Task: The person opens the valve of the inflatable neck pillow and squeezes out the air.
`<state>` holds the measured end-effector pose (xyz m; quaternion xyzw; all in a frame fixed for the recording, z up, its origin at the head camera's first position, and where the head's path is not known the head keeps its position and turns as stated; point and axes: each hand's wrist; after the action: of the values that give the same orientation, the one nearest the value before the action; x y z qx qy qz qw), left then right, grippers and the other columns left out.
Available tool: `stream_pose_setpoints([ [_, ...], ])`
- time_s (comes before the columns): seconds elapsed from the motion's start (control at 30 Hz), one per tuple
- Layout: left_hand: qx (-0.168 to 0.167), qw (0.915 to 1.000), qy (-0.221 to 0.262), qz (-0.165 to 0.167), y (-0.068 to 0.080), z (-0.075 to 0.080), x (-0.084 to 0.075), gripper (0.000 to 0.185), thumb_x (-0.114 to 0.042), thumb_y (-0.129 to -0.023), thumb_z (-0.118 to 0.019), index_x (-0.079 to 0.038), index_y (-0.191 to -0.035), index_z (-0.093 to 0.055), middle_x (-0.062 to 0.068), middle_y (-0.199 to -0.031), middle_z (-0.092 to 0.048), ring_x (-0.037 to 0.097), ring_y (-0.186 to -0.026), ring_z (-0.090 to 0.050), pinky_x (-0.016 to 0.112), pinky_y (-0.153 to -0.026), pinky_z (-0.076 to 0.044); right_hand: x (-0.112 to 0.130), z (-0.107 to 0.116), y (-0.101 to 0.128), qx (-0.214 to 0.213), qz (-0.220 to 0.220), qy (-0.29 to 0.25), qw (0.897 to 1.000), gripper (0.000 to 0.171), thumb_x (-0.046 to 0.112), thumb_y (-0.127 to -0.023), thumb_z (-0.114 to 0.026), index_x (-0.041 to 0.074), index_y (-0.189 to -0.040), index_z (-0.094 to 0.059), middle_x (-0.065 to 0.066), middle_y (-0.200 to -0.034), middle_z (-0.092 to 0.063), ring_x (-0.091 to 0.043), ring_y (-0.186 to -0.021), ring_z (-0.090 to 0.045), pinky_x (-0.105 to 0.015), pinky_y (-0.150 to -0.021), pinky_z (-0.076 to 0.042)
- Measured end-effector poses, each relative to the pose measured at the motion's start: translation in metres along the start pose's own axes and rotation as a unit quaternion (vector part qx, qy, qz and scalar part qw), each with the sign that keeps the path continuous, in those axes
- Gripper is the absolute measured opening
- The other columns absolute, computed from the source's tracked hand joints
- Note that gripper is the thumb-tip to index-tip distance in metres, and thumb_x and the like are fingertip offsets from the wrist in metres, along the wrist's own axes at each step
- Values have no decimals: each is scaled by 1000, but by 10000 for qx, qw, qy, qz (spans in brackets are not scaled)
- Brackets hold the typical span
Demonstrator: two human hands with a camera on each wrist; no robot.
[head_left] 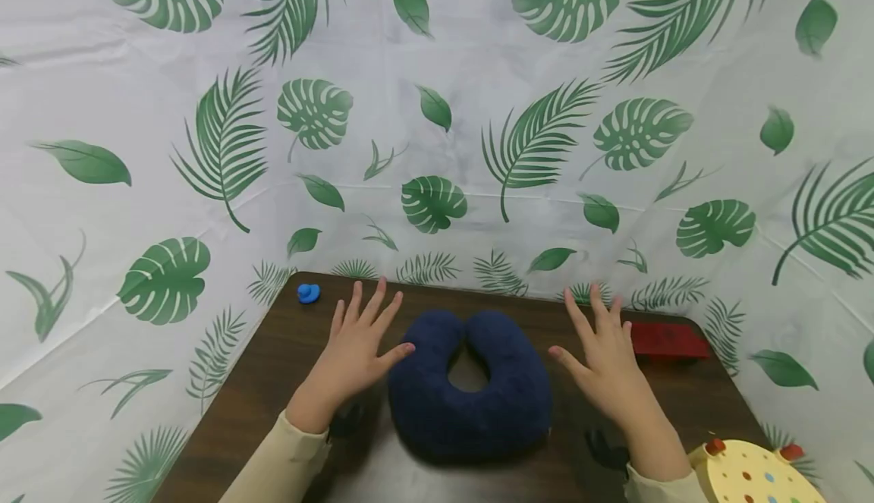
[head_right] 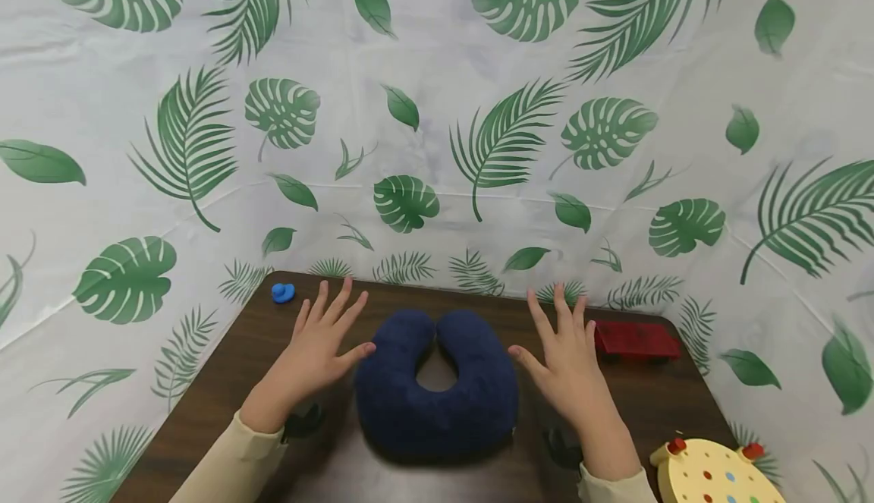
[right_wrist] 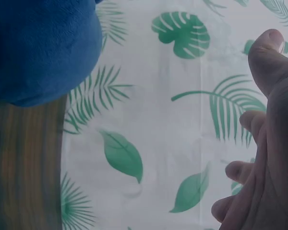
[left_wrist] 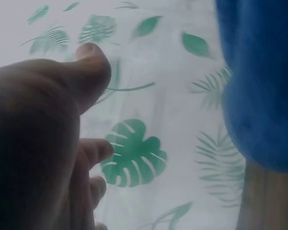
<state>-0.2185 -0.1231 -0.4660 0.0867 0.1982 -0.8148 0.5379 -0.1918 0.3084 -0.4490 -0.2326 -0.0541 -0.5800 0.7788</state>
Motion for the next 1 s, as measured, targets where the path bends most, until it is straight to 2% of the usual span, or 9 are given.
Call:
stream_pose_setpoints([
  [0.2,-205,9996,199,-68,7,4,-2,94,-67,-101,-65,-26,-176,-25,6,-186,-8,47,-170,5,77,-130,-4,-1,-1,8,-1,-79,-377,9993,93,43,-108,-68,29,-178,-8,-24,-183,10,-58,-162,24,-86,-122,3],
  [0.33,486,9956,518,-617,10,-4,-1,91,-65,-103,-65,-25,-175,-27,5,-186,-9,47,-170,5,79,-129,-1,-2,-4,17,109,-294,-821,9961,94,44,-109,-66,33,-177,-1,-19,-184,8,-56,-165,18,-90,-117,-10],
  [0.4,1016,9834,928,-1181,11,-9,-2,84,-58,-104,-67,-21,-172,-36,6,-184,-19,46,-170,-3,78,-129,-4,-3,-9,22,183,-454,-1158,9921,96,43,-110,-64,37,-176,5,-18,-184,6,-56,-167,11,-91,-115,-16],
  [0.5,1826,9524,1677,-1773,12,-14,-6,68,-47,-105,-71,-22,-165,-51,3,-179,-35,40,-170,-14,72,-132,-13,-4,-19,30,229,-721,-1878,9793,95,38,-113,-61,41,-174,12,-21,-183,-6,-57,-166,-3,-88,-116,-20],
  [0.57,2273,9331,1981,-1958,12,-16,-10,59,-43,-105,-73,-25,-159,-58,0,-175,-43,36,-170,-20,68,-133,-18,-4,-25,34,195,-923,-2367,9670,92,35,-115,-56,41,-173,14,-22,-179,-19,-58,-163,-19,-82,-119,-28],
  [0.63,2649,9242,1984,-1904,12,-20,-14,57,-44,-105,-72,-30,-158,-59,-3,-175,-41,33,-171,-18,65,-134,-18,-2,-30,38,126,-1139,-2691,9563,85,33,-117,-52,37,-175,10,-20,-173,-34,-54,-157,-35,-67,-120,-42],
  [0.7,2905,9215,1773,-1874,13,-26,-15,60,-45,-103,-73,-33,-160,-57,-2,-177,-37,33,-171,-14,65,-135,-13,0,-35,42,28,-1324,-2846,9495,75,32,-118,-49,30,-176,-3,-17,-163,-46,-43,-148,-51,-47,-112,-54],
  [0.8,3042,9239,1467,-1801,14,-33,-16,70,-43,-98,-80,-36,-163,-53,-2,-181,-30,33,-172,-10,66,-136,-8,2,-40,43,-161,-1467,-3098,9393,58,31,-118,-49,21,-171,-28,-10,-148,-57,-19,-129,-61,-24,-98,-56],
  [1.0,2652,9376,1227,-1885,11,-47,-9,81,-32,-94,-86,-39,-165,-48,2,-182,-28,34,-172,-9,70,-134,-7,-8,-58,47,-436,-2014,-4054,8906,42,32,-117,-53,9,-151,-50,4,-120,-63,-14,-100,-60,-27,-81,-54],
])
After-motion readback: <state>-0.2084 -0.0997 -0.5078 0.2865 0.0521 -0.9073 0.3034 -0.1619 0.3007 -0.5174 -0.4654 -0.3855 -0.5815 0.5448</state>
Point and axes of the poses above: each hand's wrist, its own y-axis away from the middle knuckle, its own z-axis out of the back of the hand, x = y × z
